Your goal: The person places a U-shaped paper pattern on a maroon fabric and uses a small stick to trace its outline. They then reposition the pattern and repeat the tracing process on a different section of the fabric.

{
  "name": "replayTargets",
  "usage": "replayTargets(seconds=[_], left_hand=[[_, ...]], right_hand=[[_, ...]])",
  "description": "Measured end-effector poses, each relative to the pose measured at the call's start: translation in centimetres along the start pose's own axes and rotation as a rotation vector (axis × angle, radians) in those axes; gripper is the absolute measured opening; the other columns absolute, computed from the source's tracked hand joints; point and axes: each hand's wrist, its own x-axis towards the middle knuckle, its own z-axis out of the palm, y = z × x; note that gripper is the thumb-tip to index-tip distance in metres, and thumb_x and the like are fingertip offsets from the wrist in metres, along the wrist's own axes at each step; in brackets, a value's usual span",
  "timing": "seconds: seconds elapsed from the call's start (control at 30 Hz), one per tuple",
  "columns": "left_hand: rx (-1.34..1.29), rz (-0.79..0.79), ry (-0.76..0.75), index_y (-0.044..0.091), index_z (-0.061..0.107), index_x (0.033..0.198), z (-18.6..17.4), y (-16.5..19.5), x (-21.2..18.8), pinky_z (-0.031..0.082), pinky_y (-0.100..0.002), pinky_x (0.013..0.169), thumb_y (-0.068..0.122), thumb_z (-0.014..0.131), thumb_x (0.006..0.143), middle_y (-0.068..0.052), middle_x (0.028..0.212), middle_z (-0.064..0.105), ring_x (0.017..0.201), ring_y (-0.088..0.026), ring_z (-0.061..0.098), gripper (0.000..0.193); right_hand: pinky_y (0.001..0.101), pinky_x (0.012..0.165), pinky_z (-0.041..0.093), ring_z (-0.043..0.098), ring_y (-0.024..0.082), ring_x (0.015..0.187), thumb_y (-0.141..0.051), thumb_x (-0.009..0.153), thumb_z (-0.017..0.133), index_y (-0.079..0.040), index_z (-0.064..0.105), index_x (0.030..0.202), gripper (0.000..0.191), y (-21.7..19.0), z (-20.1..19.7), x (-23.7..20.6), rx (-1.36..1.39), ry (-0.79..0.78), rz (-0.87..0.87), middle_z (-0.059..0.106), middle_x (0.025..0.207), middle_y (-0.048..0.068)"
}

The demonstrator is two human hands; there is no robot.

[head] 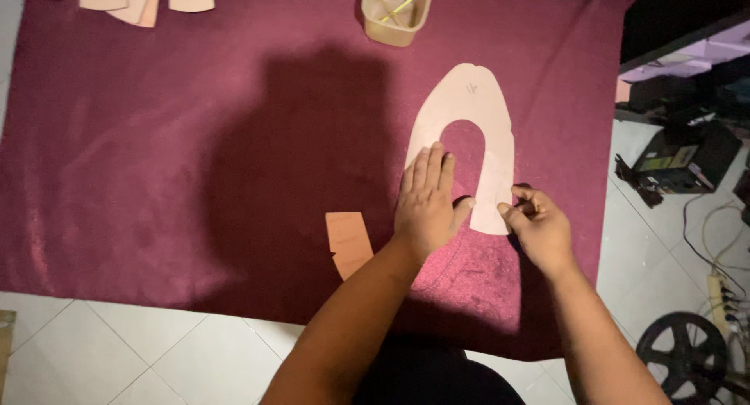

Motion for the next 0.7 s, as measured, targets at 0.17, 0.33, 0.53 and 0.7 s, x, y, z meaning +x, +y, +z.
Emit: replayTargets(seconds=[0.17,0.33,0.53,0.7], left_hand=[[0.084,0.025,-0.082,0.005,0.045,0.152,0.2,0.4,0.8,0.013,-0.057,0.126,0.053,0.062,0.093,-0.025,0.164,0.026,0.155,-0.041,0.02,0.077],[0.123,0.022,-0.127,0.022,0.051,0.15,0.4,0.8,1.0,0.013,-0.057,0.126,0.053,0.062,0.093,-0.024,0.165,0.026,0.154,-0.042,0.02,0.066],[0.135,0.019,-0.156,0.021,0.053,0.147,0.4,1.2,1.3,0.014,-0.059,0.123,0.056,0.065,0.089,-0.025,0.163,0.025,0.152,-0.045,0.02,0.069],[0.144,0.007,-0.176,0.021,0.054,0.148,0.6,1.3,1.2,0.015,-0.06,0.123,0.057,0.067,0.088,-0.025,0.162,0.026,0.152,-0.045,0.02,0.071]], right_hand=[[0.0228,0.063,0.048,0.058,0.008,0.069,-0.019,0.09,0.079,-0.002,0.068,0.126,0.042,0.9,-0.1,0.4,0.039,0.012,-0.046,0.064,0.079,0.0],[0.0239,0.06,0.048,0.058,0.009,0.067,-0.017,0.089,0.079,-0.002,0.067,0.126,0.041,1.9,0.0,0.8,0.114,0.008,-0.037,0.063,0.078,0.001],[0.0234,0.062,0.05,0.059,0.009,0.069,-0.017,0.089,0.08,-0.003,0.068,0.126,0.041,1.7,-0.2,0.6,0.092,0.018,-0.049,0.064,0.079,0.0],[0.0231,0.065,0.05,0.06,0.008,0.071,-0.019,0.088,0.08,-0.005,0.069,0.125,0.042,1.5,-0.4,0.4,0.055,0.031,-0.06,0.066,0.081,-0.001]])
